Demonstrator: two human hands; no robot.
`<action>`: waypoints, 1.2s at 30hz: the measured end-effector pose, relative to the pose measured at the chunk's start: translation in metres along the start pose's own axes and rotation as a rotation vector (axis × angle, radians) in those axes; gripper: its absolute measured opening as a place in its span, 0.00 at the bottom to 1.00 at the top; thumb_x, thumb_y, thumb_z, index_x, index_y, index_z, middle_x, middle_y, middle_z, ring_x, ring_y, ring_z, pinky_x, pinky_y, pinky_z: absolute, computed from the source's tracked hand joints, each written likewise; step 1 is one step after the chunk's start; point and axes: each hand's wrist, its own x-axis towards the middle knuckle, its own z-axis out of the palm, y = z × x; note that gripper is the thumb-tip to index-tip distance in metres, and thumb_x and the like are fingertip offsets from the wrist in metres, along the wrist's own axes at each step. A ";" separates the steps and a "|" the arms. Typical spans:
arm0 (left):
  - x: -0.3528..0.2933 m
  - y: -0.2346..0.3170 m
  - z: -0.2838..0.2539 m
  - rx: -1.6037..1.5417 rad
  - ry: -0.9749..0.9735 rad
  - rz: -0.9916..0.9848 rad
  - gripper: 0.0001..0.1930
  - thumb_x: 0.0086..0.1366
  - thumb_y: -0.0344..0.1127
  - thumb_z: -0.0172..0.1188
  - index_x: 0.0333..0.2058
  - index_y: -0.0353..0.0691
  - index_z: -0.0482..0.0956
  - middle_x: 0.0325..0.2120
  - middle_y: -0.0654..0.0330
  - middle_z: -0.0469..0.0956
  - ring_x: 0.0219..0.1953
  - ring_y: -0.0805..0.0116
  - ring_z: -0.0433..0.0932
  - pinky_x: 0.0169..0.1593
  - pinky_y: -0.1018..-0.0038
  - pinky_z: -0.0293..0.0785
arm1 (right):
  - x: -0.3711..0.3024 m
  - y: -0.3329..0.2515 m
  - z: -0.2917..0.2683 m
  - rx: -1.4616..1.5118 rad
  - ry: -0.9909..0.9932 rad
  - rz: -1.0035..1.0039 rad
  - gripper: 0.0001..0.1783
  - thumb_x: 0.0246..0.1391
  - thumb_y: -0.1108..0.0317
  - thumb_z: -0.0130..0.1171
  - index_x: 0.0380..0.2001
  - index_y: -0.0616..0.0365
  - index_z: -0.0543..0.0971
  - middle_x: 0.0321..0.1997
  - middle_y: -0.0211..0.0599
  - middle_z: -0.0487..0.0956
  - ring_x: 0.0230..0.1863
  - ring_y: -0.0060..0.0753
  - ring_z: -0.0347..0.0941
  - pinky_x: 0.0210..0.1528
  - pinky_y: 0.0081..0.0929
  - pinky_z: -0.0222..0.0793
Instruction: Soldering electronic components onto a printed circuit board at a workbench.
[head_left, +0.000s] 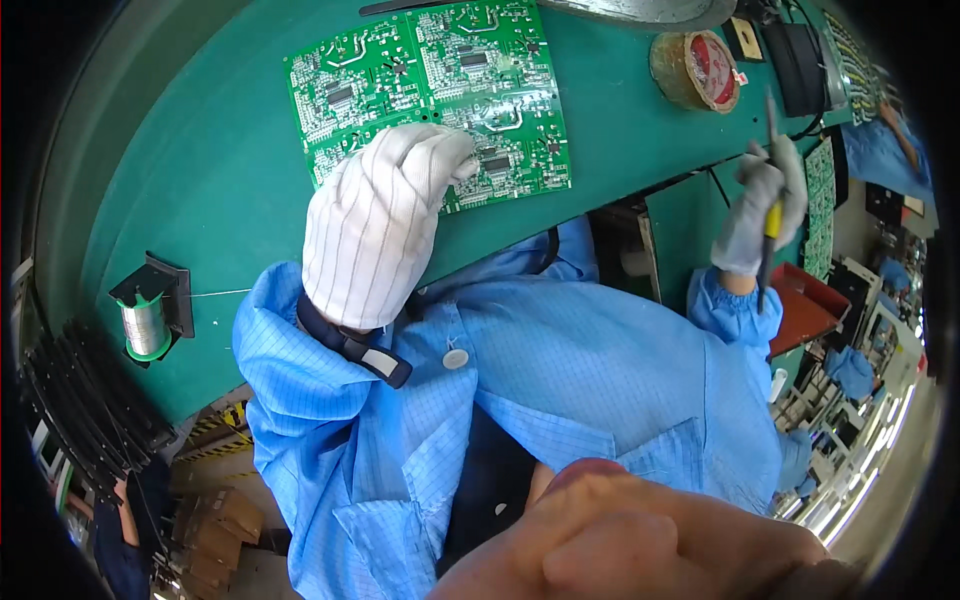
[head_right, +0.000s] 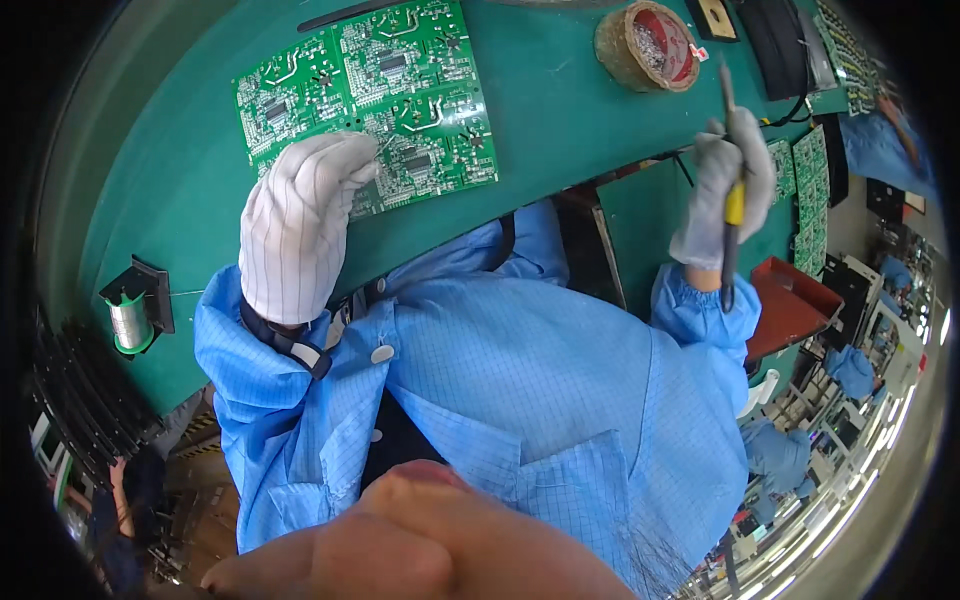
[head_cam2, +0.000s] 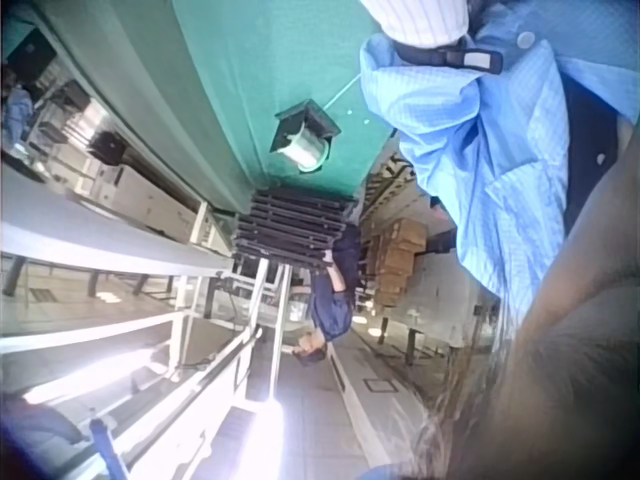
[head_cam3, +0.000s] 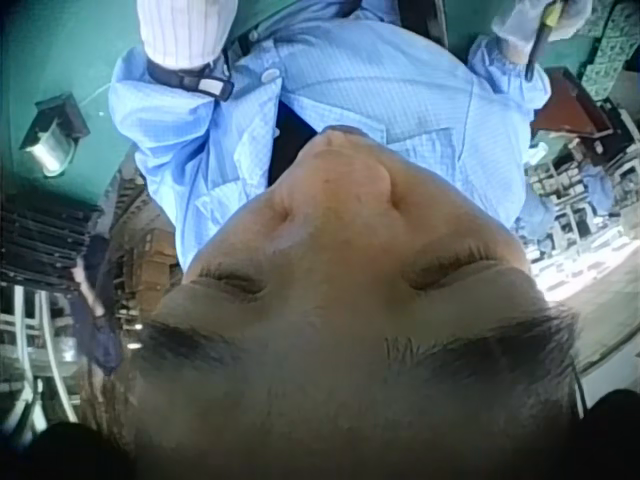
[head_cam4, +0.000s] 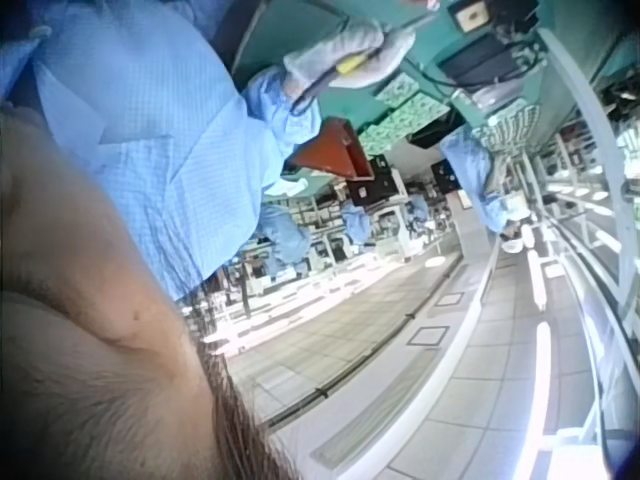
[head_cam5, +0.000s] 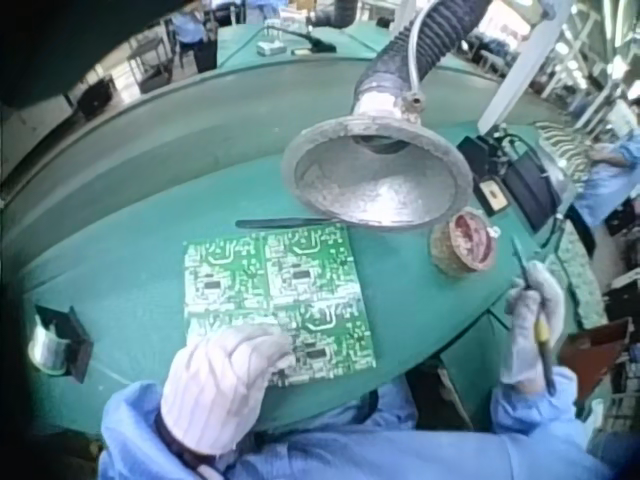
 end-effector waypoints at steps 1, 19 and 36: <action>0.001 0.000 0.001 0.005 -0.012 0.003 0.10 0.64 0.30 0.65 0.45 0.47 0.80 0.45 0.62 0.82 0.47 0.56 0.82 0.49 0.63 0.78 | -0.005 0.004 -0.004 -0.009 -0.080 0.111 0.23 0.74 0.60 0.48 0.52 0.72 0.79 0.36 0.34 0.80 0.32 0.17 0.70 0.50 0.25 0.74; 0.000 0.001 0.012 0.100 -0.072 -0.059 0.08 0.64 0.30 0.61 0.42 0.44 0.79 0.48 0.61 0.78 0.47 0.57 0.80 0.48 0.63 0.78 | 0.040 -0.069 0.082 0.243 -0.923 -0.146 0.12 0.57 0.73 0.62 0.45 0.52 0.78 0.41 0.33 0.79 0.37 0.38 0.79 0.40 0.30 0.77; 0.002 0.001 0.008 0.054 -0.090 -0.051 0.08 0.62 0.27 0.63 0.41 0.43 0.80 0.48 0.58 0.80 0.47 0.54 0.81 0.49 0.62 0.79 | 0.049 -0.057 0.086 0.309 -0.948 -0.228 0.11 0.60 0.67 0.63 0.44 0.56 0.80 0.41 0.36 0.83 0.41 0.42 0.80 0.45 0.33 0.76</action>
